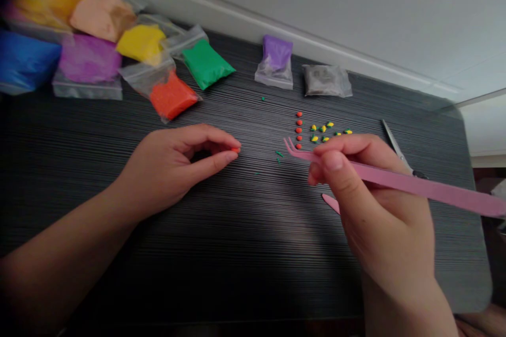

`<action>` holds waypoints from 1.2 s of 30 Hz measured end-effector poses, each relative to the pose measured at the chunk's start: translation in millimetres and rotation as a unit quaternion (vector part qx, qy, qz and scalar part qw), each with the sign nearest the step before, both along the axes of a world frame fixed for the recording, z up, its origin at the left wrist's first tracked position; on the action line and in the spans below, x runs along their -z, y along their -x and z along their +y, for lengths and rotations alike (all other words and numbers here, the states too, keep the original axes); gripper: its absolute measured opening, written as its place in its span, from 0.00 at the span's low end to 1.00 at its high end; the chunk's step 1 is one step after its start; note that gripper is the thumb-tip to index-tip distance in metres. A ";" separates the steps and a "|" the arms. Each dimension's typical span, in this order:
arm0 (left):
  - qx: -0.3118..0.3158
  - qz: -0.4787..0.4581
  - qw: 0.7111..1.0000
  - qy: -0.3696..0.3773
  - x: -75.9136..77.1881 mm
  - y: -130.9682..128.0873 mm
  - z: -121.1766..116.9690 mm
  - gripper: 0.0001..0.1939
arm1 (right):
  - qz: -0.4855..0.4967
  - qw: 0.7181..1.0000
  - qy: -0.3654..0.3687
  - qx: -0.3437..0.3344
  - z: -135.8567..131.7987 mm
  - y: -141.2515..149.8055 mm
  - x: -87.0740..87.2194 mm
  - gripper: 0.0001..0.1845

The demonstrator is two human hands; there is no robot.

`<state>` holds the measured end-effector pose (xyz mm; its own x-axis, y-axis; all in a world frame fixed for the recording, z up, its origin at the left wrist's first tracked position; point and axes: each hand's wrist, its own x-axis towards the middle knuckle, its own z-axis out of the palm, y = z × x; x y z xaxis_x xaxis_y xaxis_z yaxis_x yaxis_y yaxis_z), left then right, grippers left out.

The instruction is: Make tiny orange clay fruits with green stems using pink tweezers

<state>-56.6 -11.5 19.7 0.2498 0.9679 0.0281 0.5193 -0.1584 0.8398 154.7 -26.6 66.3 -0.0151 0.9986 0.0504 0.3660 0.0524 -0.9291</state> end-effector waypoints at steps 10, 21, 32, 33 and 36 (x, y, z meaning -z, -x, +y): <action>0.005 0.008 1.000 -0.001 -1.1 0.1 0.4 0.10 | -0.048 0.997 0.001 -0.068 -8.5 11.9 33.4 0.08; 0.007 0.002 1.000 -0.006 -1.6 0.8 0.8 0.09 | -0.129 0.988 -0.051 -0.064 -1.3 8.4 34.6 0.07; -0.011 -0.019 1.000 0.013 0.7 0.3 0.5 0.09 | -0.174 0.971 -0.104 -0.127 -4.3 -1.6 50.1 0.05; -0.011 -0.017 1.000 0.010 0.5 0.3 0.6 0.09 | -0.176 0.968 -0.106 -0.141 -3.5 -1.9 49.4 0.06; -0.015 -0.012 1.000 0.006 0.0 0.4 0.6 0.08 | -0.176 0.962 -0.116 -0.175 -1.6 -2.3 47.3 0.08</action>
